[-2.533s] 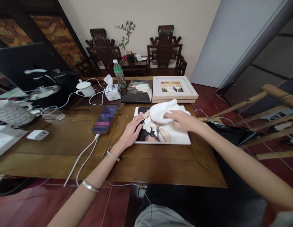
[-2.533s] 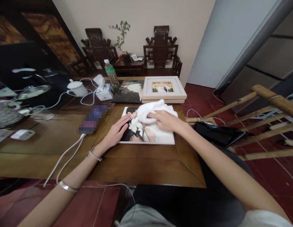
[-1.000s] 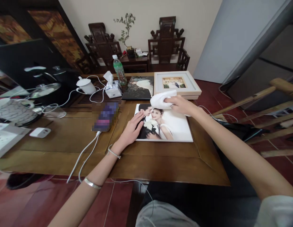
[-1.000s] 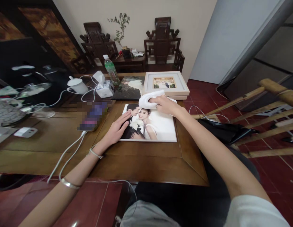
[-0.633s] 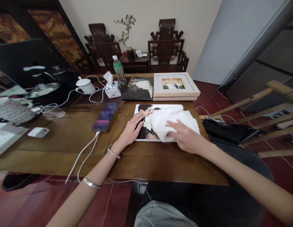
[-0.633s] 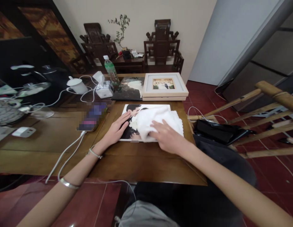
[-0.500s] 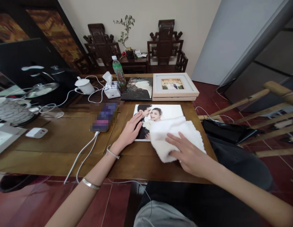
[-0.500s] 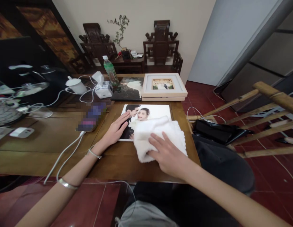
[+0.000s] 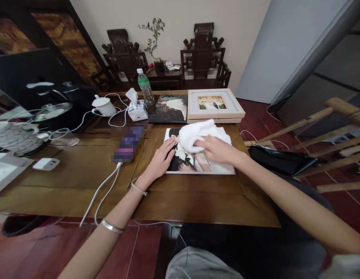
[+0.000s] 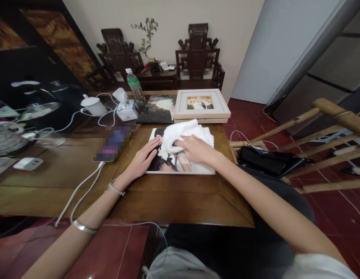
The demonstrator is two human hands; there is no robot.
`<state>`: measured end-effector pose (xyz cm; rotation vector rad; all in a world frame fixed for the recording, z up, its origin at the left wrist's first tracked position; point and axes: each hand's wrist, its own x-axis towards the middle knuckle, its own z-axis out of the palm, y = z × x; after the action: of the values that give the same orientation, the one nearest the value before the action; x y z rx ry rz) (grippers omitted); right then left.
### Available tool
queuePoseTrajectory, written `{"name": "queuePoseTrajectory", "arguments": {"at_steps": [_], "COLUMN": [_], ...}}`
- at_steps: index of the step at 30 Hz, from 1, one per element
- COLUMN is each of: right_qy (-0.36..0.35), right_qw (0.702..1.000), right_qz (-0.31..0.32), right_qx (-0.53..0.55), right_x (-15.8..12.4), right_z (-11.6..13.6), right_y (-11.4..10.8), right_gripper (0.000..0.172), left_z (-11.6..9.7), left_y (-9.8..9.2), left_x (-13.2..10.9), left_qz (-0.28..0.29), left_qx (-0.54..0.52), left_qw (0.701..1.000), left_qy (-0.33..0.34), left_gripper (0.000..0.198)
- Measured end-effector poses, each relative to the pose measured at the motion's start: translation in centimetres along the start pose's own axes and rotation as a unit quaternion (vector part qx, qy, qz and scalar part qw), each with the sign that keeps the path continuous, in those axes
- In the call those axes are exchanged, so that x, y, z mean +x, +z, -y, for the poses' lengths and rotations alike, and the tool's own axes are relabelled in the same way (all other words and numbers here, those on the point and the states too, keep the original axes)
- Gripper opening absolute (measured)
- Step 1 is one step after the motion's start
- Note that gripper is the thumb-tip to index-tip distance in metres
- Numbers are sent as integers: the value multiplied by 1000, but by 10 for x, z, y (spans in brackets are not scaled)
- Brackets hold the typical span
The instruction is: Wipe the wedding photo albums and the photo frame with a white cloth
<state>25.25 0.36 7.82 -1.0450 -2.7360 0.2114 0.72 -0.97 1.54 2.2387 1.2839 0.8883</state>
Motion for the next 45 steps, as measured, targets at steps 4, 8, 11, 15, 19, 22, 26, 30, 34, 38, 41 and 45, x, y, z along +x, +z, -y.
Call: {"name": "queuePoseTrajectory", "arguments": {"at_steps": [4,8,11,15,19,22,26,30,34,38,41,45], "right_qy": [-12,1,28,27,-28,-47,-49,-26,15,51,58,67], "right_qw": [1000,1000,1000,997,992,993,996,999,1000,998,998,997], "right_qz": [-19,-14,0,-2,-5,-2,7,26,22,22,19,25], "right_qx": [21,23,5,-69,-119,-107,-76,-41,-13,-11,-7,-32], "right_x": [38,55,47,12,-36,-64,-76,-59,-24,15,40,61], "right_z": [-30,-39,-24,14,57,82,96,84,54,22,4,-6], "right_y": [-8,-14,-10,13,34,40,38,27,13,0,-4,3], "right_gripper": [43,39,40,43,39,34,33,43,48,41,32,28], "left_z": [1,1,1,2,1,0,0,0,2,6,7,8], "left_y": [0,0,0,1,1,0,0,0,0,2,2,2], "left_x": [1,1,1,1,1,1,0,0,1,1,1,1], "left_qz": [-1,-5,-5,-7,-6,-3,-3,-3,3,-5,-5,-7], "left_qx": [2,-1,-4,-10,-11,-7,-7,-5,-1,4,8,1], "left_qw": [1000,1000,1000,1000,1000,1000,1000,1000,1000,1000,1000,1000], "left_qy": [3,2,1,7,6,-1,-3,-1,13,20,20,18], "left_gripper": [48,47,47,47,47,47,48,47,48,47,47,48]}}
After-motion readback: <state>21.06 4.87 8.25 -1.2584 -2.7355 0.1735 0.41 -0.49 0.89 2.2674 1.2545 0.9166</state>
